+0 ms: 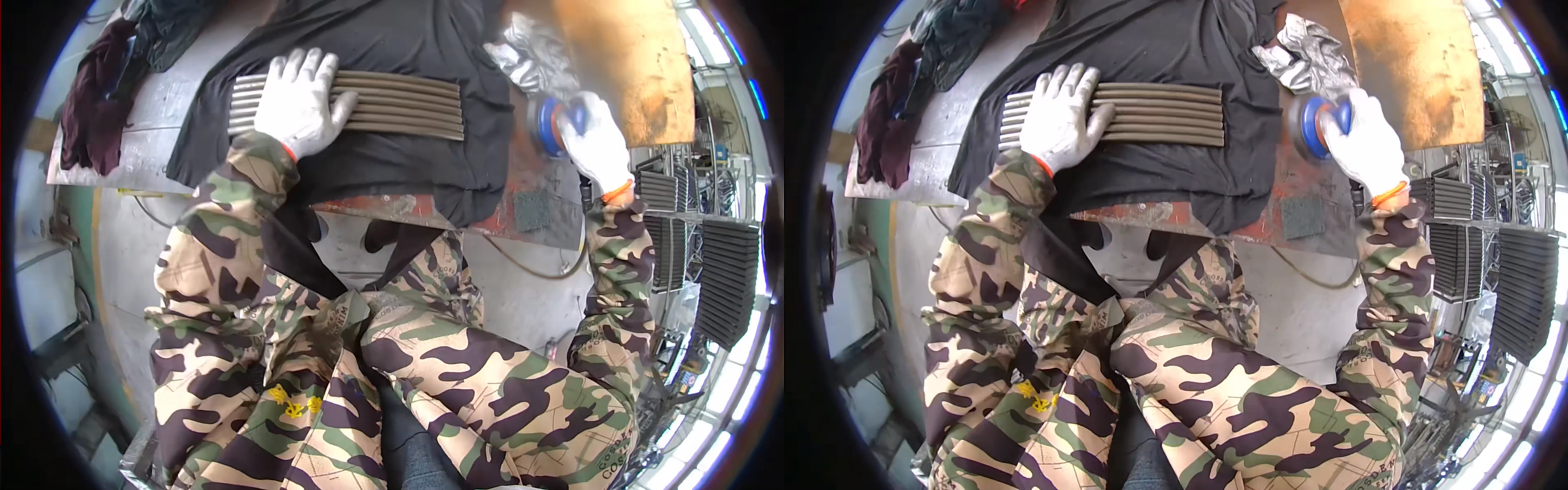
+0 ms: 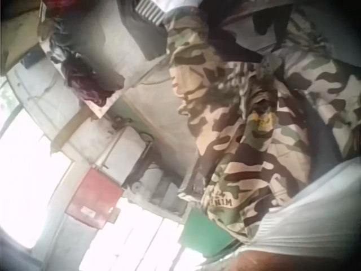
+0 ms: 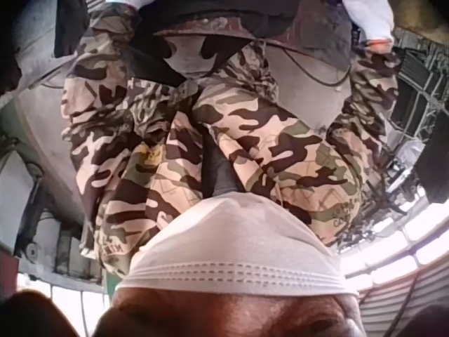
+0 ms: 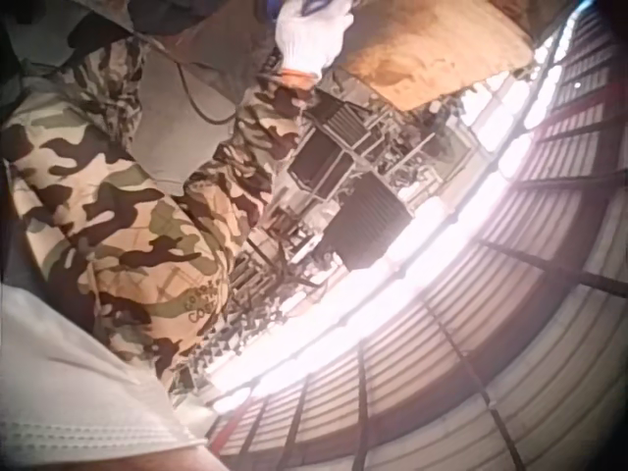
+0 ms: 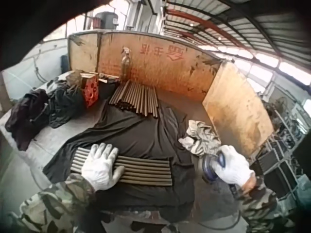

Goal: Clean metal pipes with a cloth and sand them using a handheld orbital sander on a workbench.

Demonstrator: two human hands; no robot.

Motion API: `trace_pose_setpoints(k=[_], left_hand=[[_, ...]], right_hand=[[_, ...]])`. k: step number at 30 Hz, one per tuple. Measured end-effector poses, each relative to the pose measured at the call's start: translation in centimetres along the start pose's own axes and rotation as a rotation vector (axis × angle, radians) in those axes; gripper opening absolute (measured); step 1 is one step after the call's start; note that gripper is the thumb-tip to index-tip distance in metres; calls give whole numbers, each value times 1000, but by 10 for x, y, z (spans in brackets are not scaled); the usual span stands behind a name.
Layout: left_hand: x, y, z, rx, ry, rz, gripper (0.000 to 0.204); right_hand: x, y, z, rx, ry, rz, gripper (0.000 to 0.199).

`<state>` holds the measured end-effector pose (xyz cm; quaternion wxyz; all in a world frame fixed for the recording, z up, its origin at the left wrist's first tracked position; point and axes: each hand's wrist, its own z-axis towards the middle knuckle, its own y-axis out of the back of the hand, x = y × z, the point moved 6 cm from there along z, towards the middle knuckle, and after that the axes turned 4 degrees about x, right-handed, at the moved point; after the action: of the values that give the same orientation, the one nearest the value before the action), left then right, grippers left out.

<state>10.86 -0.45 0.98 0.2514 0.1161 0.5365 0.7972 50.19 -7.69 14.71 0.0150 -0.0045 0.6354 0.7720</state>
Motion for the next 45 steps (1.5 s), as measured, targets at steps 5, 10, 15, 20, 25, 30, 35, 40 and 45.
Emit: trace_pose_setpoints(k=[5, 10, 15, 20, 25, 30, 35, 40, 45], left_hand=[[4, -1, 8, -7, -29, 38, 63], [6, -3, 10, -12, 13, 14, 64], [5, -6, 16, -14, 26, -9, 62], [5, -7, 27, 11, 48, 37, 64], [5, -10, 29, 17, 7, 85, 64], [7, -12, 28, 31, 3, 112, 63], [7, -10, 33, 6, -41, 117, 62], [3, -11, 24, 76, -33, 82, 63], [3, -8, 24, 55, -40, 111, 63]], right_hand=[[72, 2, 12, -21, 208, 79, 45], [136, -52, 39, 98, 358, -37, 40], [154, -64, 62, 169, 368, -114, 40], [152, -70, 59, 235, 346, -125, 37], [148, -68, 61, -89, 391, -70, 29], [164, -71, 60, -24, 452, -64, 30], [174, -52, 62, 110, 353, -66, 37], [175, -43, 58, 112, 316, 17, 28], [178, -47, 57, 173, 365, 37, 29]])
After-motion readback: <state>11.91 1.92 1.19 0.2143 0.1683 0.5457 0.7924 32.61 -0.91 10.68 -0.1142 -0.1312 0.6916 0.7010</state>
